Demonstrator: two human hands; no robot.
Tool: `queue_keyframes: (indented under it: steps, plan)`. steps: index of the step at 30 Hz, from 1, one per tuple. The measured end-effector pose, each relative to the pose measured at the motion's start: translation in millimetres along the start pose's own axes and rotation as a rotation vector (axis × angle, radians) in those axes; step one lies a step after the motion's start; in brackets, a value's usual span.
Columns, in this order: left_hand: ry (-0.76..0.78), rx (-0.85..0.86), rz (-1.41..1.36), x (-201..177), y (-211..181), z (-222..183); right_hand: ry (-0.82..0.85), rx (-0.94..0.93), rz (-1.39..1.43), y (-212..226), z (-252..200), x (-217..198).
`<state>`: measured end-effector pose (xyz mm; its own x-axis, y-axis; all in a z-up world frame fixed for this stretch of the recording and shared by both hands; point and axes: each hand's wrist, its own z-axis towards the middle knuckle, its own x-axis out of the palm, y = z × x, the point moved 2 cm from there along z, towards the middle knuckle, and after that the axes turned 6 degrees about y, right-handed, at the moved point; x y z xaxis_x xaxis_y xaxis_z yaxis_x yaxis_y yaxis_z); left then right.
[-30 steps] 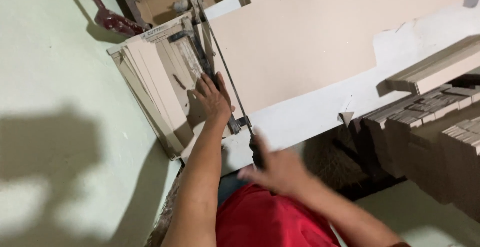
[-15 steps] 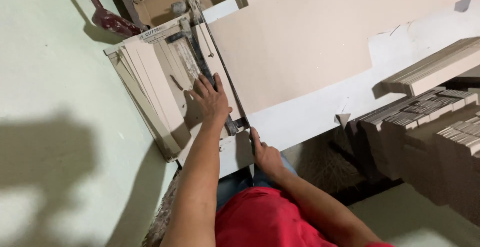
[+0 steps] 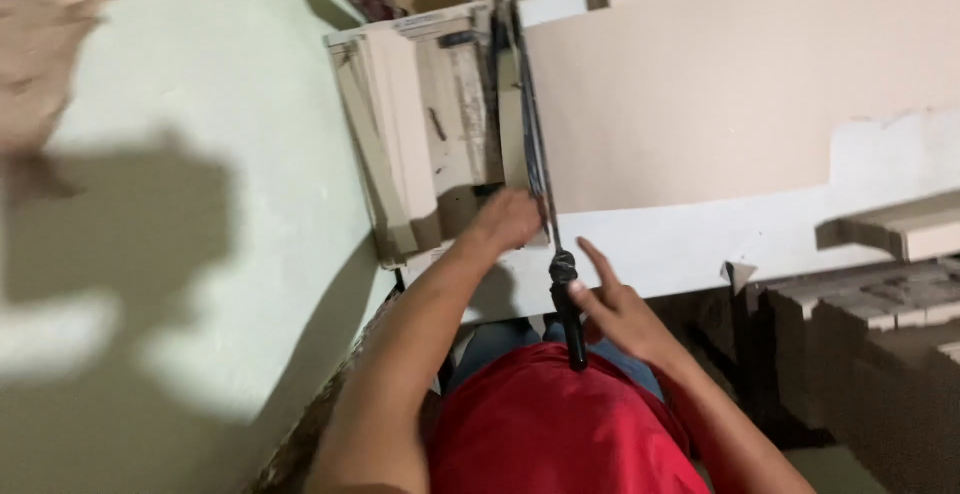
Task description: Using a manual paper cutter to cut sheets of cardboard into smaller pieces.
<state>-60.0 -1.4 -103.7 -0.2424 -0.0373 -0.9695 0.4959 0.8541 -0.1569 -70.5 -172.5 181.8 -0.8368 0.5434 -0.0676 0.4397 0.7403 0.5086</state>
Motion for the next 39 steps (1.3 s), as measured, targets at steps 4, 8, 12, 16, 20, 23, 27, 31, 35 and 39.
queue_keyframes:
  steps: [4,8,12,16,20,23,27,31,35,39]
  plan:
    - [0.225,0.036,-0.010,-102,2,-48,-0.016,0.041,0.118,-40,17,-4]
    - [0.305,-0.095,0.080,-113,52,-86,-0.047,0.082,0.240,-77,37,-9]
    - [0.333,-0.133,0.089,-124,88,-100,-0.117,0.078,0.368,-112,57,-19]
    - [0.134,-0.349,-0.062,-148,104,-104,-0.264,0.110,0.465,-141,67,-36]
    - [-0.070,-1.181,-0.319,-176,117,-102,-0.387,0.124,0.620,-160,75,-52]
    - [-0.030,-1.368,-0.642,-111,134,-115,-0.429,0.138,0.666,-184,98,-61]
    - [-0.120,-1.402,-0.868,-94,136,-115,-0.423,0.146,0.664,-184,109,-64]
    - [-0.249,-1.428,-0.911,-104,136,-118,-0.401,0.148,0.621,-168,113,-60]
    - [-0.208,-1.383,-0.680,-132,118,-119,-0.401,0.140,0.611,-167,115,-56]
    - [-0.303,-1.349,-0.659,-174,90,-118,-0.415,0.141,0.626,-186,120,-56]
